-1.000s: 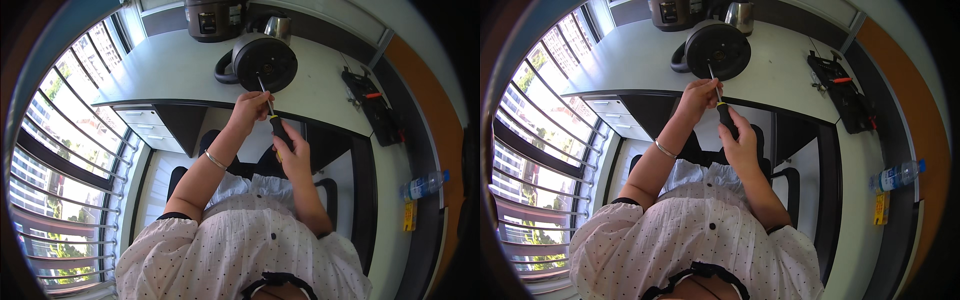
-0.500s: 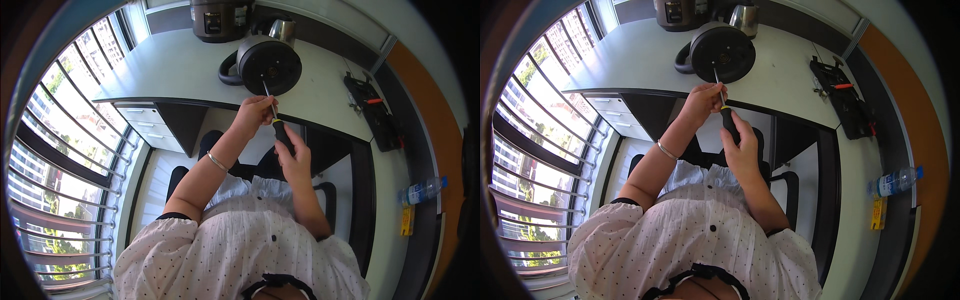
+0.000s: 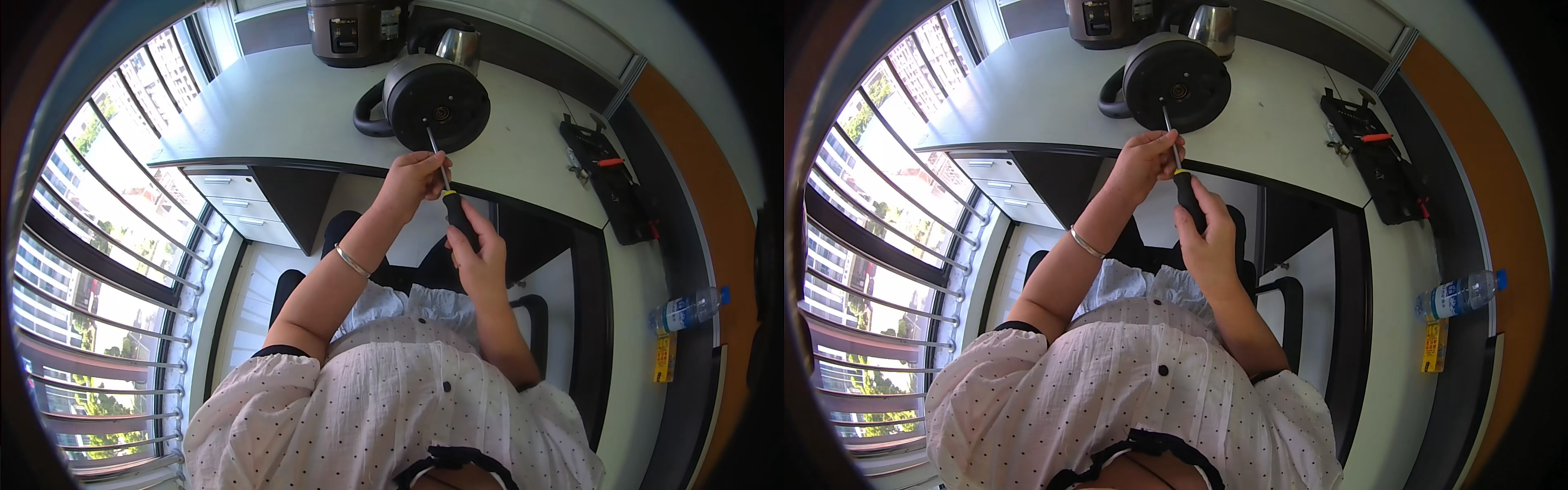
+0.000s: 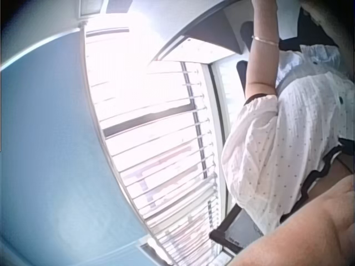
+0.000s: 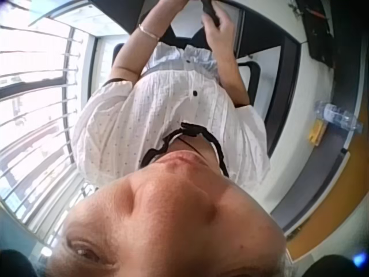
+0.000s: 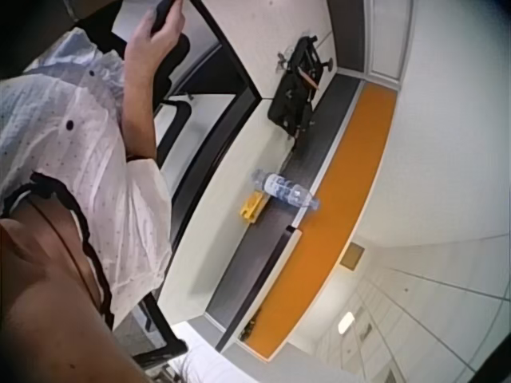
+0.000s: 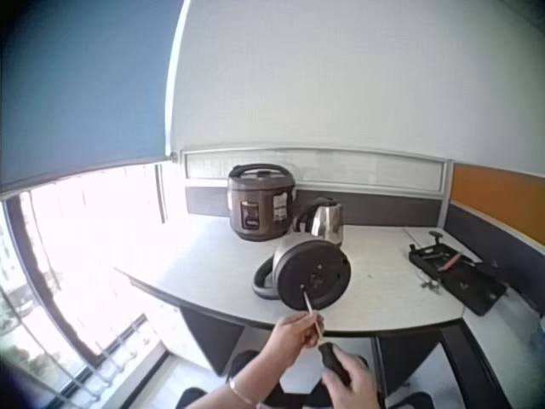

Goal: The person uses a screwdriver to remove screws from the base and handle of an electric kettle. They rotate the kettle to access different screw locations and place the removed screws on the table.

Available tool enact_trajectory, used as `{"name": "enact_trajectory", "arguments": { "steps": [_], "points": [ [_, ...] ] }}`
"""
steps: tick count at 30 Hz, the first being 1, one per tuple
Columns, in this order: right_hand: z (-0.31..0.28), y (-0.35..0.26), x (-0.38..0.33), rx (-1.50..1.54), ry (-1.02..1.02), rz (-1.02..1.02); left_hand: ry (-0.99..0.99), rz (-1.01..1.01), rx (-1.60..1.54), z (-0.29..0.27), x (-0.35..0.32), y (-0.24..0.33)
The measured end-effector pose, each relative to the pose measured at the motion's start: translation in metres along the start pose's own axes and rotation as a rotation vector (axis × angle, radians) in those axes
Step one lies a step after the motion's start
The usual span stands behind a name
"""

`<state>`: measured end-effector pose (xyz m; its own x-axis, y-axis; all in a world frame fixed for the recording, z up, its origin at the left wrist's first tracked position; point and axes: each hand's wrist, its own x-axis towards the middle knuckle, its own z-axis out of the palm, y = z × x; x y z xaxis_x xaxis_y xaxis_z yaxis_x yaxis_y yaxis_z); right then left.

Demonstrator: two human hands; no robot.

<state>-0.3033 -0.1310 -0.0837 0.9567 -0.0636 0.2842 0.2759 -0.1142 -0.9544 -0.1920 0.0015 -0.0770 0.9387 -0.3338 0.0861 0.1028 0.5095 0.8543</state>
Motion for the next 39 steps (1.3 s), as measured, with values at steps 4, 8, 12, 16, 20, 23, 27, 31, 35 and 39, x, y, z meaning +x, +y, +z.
{"name": "enact_trajectory", "arguments": {
  "steps": [4,8,12,16,20,23,27,31,35,39],
  "points": [
    [0.000,0.001,0.000,0.007,0.003,-0.005,0.008,0.005,0.006,0.001,0.000,0.001],
    [0.001,0.001,0.000,0.009,-0.002,-0.008,0.010,0.004,0.006,0.001,-0.001,0.002],
    [0.001,0.001,0.000,-0.010,0.006,-0.013,0.015,0.000,0.009,0.003,-0.003,0.003],
    [0.000,0.001,0.001,-0.058,-0.007,-0.024,0.009,0.001,0.001,0.003,-0.002,0.003],
    [-0.001,-0.014,-0.001,0.300,-0.076,0.177,-0.004,0.005,-0.046,0.003,-0.003,0.003],
    [-0.005,-0.017,0.002,0.721,-0.125,0.284,-0.003,0.011,-0.066,0.006,-0.004,0.006],
    [-0.009,-0.014,0.008,1.072,-0.347,0.328,-0.004,0.008,-0.114,0.005,-0.002,0.005],
    [-0.009,-0.022,0.008,0.894,-0.252,0.319,0.011,-0.029,-0.013,0.008,-0.008,0.012],
    [-0.006,-0.029,0.008,0.745,-0.198,0.297,0.432,0.302,0.561,-0.004,-0.009,0.012],
    [-0.007,-0.030,0.008,0.689,-0.183,0.286,0.771,0.742,1.139,-0.017,-0.007,0.018]
  ]
}}
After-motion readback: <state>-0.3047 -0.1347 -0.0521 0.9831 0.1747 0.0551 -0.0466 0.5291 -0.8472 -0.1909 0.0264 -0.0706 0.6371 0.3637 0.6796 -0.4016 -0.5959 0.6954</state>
